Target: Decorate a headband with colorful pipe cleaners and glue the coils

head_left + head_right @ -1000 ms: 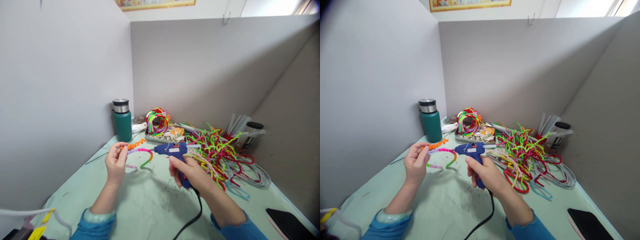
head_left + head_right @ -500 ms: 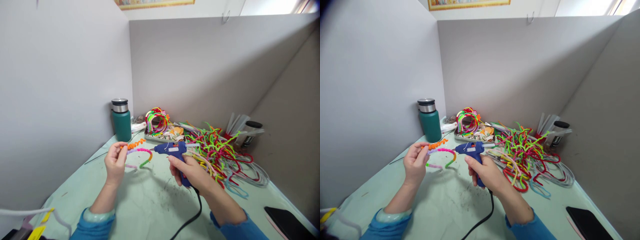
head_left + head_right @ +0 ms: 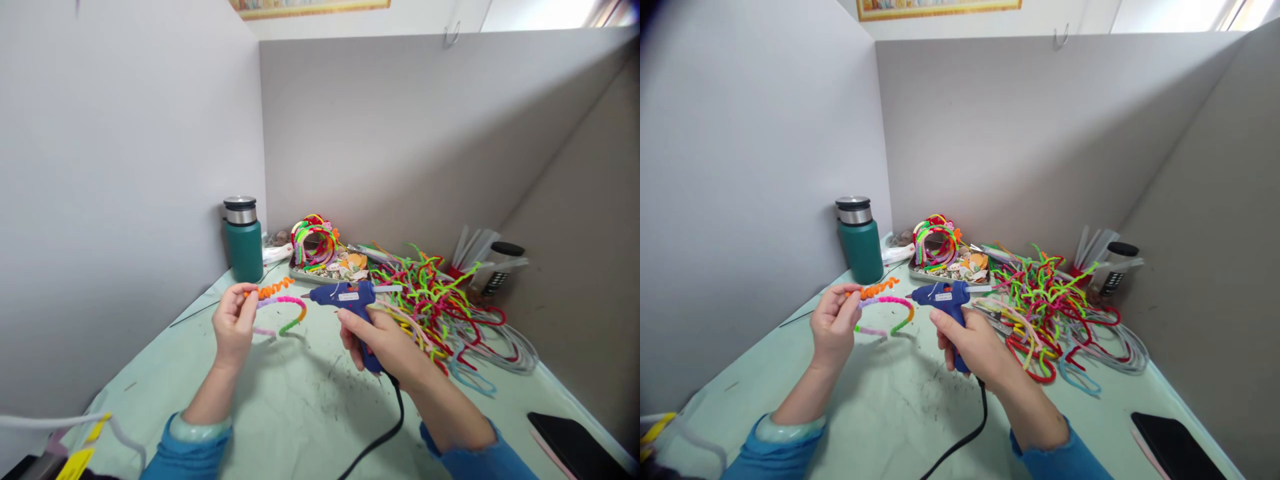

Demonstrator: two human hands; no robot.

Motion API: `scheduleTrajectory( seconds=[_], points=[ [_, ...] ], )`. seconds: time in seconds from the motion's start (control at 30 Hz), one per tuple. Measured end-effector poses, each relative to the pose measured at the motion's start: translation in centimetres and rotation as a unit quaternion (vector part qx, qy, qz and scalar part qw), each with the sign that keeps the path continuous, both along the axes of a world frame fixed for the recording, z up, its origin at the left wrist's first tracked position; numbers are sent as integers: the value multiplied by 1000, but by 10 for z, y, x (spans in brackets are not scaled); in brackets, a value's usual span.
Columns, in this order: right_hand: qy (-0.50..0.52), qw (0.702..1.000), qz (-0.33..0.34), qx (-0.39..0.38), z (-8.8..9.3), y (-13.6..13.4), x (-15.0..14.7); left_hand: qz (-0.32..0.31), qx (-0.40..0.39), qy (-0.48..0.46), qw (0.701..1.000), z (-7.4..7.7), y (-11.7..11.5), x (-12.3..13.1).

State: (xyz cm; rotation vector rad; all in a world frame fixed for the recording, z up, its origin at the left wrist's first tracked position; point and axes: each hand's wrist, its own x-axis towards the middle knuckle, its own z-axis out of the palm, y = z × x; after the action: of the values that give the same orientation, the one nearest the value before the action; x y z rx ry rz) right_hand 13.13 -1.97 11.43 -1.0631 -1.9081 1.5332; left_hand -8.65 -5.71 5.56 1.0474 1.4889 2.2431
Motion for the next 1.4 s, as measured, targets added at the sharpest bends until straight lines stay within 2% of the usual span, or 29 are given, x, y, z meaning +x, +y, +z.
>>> scheduleTrajectory(
  seconds=[0.43,0.6,0.87,1.13,1.4],
  points=[
    [-22,1000,2,7,-2,2,0,-12,0,13,1000,-1,1,1],
    [-18,1000,4,13,2,-3,-1,-5,-21,36,999,0,1,4],
    [1,1000,14,11,8,-11,-6,-33,-34,63,997,-1,3,10],
    [-19,999,29,27,8,-20,-10,-64,-37,42,996,2,7,21],
    [-63,996,32,48,11,-23,-11,-35,-19,15,999,3,12,22]
  ],
)
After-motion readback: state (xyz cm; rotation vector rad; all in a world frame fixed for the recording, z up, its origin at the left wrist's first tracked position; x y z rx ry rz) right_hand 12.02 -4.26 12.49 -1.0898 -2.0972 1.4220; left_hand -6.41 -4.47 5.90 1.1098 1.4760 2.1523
